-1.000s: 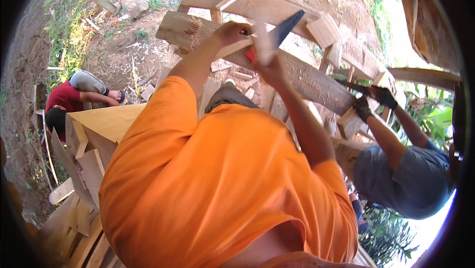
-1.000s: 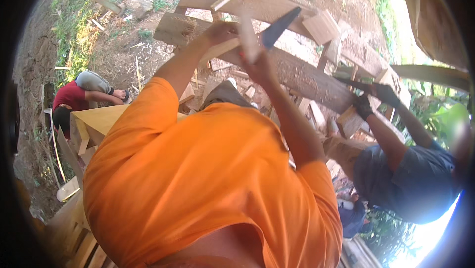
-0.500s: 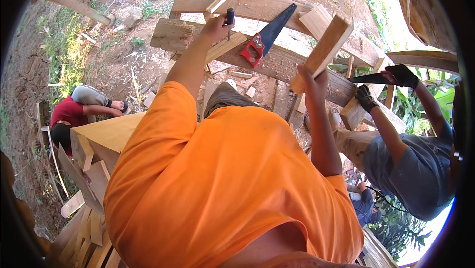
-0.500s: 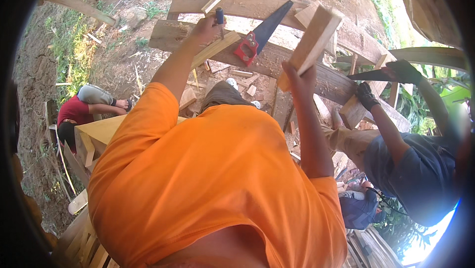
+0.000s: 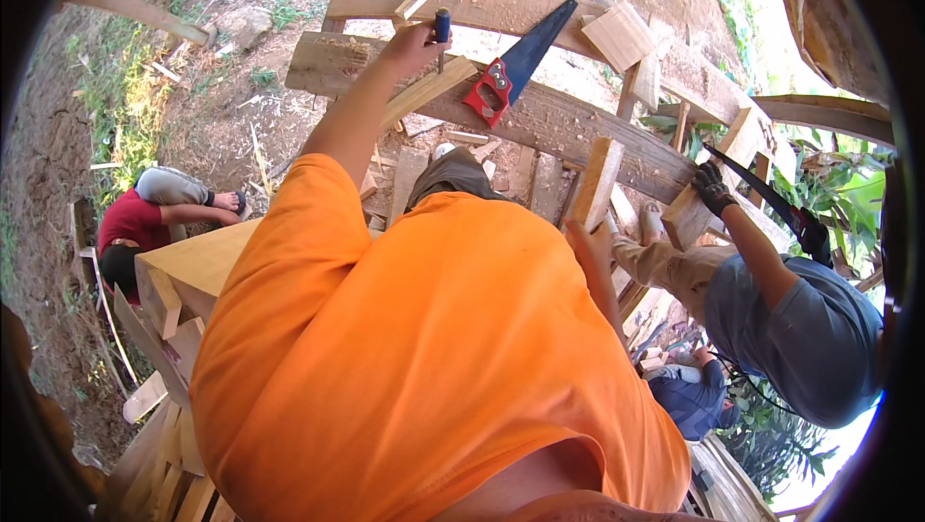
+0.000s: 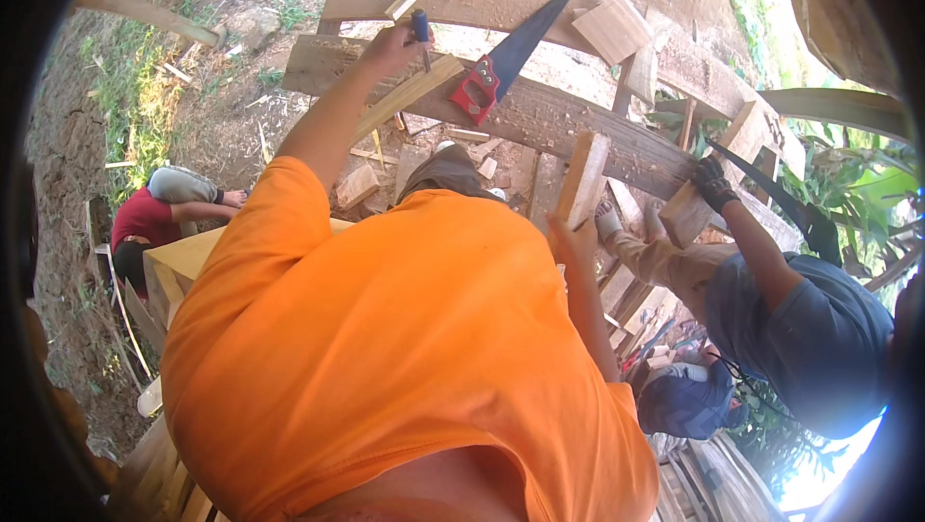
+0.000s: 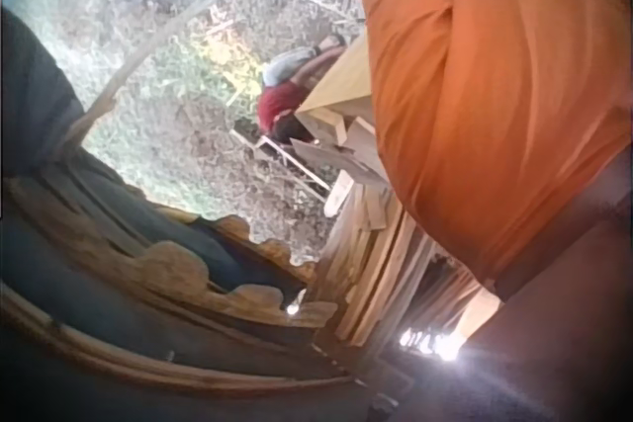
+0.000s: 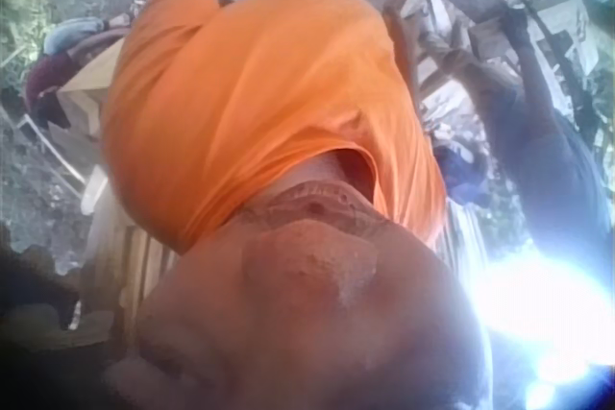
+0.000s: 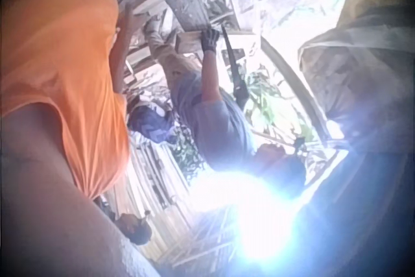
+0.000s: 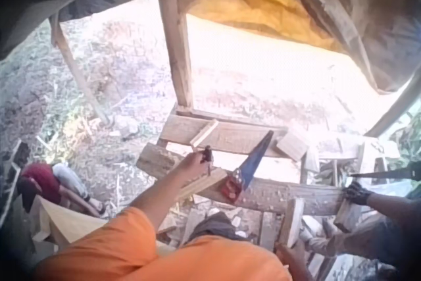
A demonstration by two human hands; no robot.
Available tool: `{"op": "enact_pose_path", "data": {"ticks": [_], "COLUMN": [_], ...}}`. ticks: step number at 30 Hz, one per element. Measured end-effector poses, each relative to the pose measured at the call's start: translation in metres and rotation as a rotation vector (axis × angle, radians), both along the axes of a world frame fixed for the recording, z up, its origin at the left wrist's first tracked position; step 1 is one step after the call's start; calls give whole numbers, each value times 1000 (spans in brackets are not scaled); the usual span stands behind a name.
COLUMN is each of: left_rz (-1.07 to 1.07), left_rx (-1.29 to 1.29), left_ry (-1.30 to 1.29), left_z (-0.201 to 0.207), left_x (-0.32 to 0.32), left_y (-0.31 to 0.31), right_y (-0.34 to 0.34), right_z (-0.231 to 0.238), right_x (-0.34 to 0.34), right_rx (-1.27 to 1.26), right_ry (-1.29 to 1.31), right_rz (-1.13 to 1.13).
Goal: The person saws through a wooden plank using a hand saw and then handles a smaller wooden piece while another person assists.
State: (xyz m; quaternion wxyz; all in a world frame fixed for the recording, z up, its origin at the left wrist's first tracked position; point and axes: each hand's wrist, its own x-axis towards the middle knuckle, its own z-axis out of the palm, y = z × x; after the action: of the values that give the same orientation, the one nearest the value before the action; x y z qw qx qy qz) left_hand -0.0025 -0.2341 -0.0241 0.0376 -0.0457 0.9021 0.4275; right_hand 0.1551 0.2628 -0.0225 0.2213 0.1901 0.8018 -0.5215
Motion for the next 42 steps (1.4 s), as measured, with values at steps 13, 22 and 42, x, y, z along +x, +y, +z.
{"op": "enact_pose_path", "data": {"ticks": [13, 22, 42], "left_rz": [-446, -260, 36], "left_rx": [-182, 18, 122], "left_ry": [57, 44, 578], "left_z": [8, 6, 64], "left_x": [-8, 1, -12], "left_y": [24, 13, -27], "right_y": [-74, -154, -66], "right_z": [115, 67, -72], "right_x": [-106, -82, -146], "right_rx": [-298, -127, 836], "right_ry": [1040, 252, 182], "right_rz": [-162, 449, 305]}}
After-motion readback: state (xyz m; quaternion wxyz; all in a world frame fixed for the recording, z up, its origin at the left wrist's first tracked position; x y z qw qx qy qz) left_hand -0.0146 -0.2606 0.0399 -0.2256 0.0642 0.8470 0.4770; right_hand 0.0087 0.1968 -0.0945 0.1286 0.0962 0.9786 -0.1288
